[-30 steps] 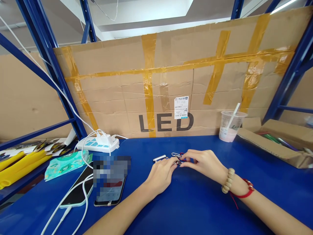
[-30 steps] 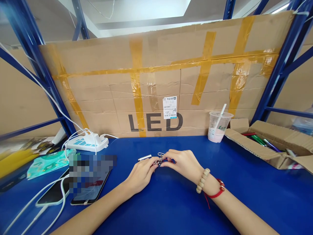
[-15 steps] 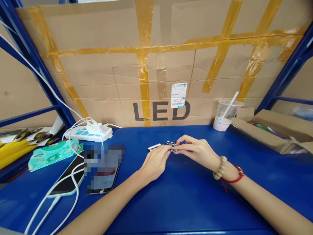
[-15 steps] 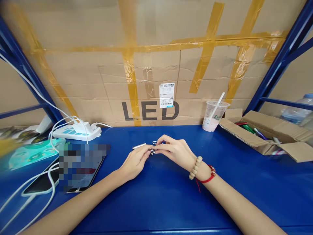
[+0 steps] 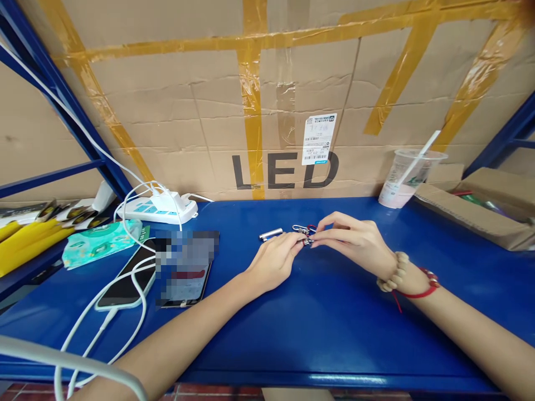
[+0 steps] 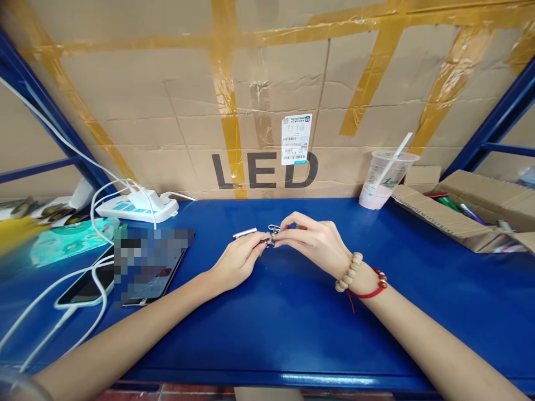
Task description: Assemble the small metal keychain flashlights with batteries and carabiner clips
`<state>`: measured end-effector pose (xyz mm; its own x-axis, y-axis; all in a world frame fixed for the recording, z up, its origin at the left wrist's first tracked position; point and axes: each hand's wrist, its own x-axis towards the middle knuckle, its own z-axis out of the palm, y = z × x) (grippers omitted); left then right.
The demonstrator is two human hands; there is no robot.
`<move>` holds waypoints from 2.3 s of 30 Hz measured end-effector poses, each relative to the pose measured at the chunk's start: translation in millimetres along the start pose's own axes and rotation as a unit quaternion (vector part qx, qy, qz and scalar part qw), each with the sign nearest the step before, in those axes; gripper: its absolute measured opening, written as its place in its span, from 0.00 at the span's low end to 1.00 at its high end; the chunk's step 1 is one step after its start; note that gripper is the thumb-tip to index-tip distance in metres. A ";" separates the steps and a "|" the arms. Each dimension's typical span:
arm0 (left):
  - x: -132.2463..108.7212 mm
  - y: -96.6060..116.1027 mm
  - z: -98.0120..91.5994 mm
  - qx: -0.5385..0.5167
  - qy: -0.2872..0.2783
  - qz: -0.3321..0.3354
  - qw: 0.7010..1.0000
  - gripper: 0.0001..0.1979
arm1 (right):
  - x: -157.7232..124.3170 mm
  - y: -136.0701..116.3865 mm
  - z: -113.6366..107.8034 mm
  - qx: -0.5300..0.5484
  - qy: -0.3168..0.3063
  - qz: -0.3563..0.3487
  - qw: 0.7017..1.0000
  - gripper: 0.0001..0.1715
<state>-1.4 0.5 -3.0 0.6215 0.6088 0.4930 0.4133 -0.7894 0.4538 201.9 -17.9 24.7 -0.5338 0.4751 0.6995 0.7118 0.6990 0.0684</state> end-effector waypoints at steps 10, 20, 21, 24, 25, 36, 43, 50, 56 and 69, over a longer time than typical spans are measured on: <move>-1.8 2.9 -2.6 0.009 -0.009 -0.012 1.000 0.13 | -1.2 1.4 5.7 0.029 0.000 0.009 1.000 0.15; -1.0 2.1 -0.4 0.025 0.003 0.000 1.000 0.13 | -1.2 0.1 7.8 0.056 0.005 0.032 0.998 0.16; -0.9 1.7 0.0 0.024 0.003 0.003 1.000 0.13 | -0.9 0.3 6.7 0.049 0.003 0.026 0.998 0.15; -0.9 1.0 0.8 0.026 0.004 0.016 1.000 0.13 | 0.4 1.1 2.6 0.019 -0.004 0.003 1.000 0.14; -0.9 1.0 0.9 0.029 0.004 0.019 0.999 0.13 | 0.9 1.2 1.3 0.010 -0.005 -0.003 1.000 0.14; -2.2 1.8 -0.1 0.028 -0.002 0.028 0.999 0.12 | 2.1 1.0 -1.5 -0.023 -0.012 -0.036 0.999 0.16; -1.4 -0.9 1.8 0.042 0.005 0.030 0.999 0.12 | 0.5 2.8 4.1 -0.006 -0.016 -0.027 1.000 0.16; -2.5 0.8 0.7 0.040 0.003 0.019 0.999 0.12 | 1.7 -2.5 4.1 -0.027 -0.005 -0.039 0.999 0.15; -0.9 1.0 0.1 0.024 -0.025 0.005 0.999 0.12 | 0.2 1.3 4.0 -0.020 -0.012 -0.041 0.999 0.13; -1.4 -1.6 0.4 0.028 -0.047 -0.014 0.998 0.12 | 0.0 -1.1 7.9 0.033 -0.042 -0.003 0.999 0.15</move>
<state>-2.6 0.9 -4.7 0.6677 0.6224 0.4085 0.4661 -0.7773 0.4225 197.4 -14.5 19.0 -0.5760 0.5127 0.6367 0.6787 0.7341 0.0230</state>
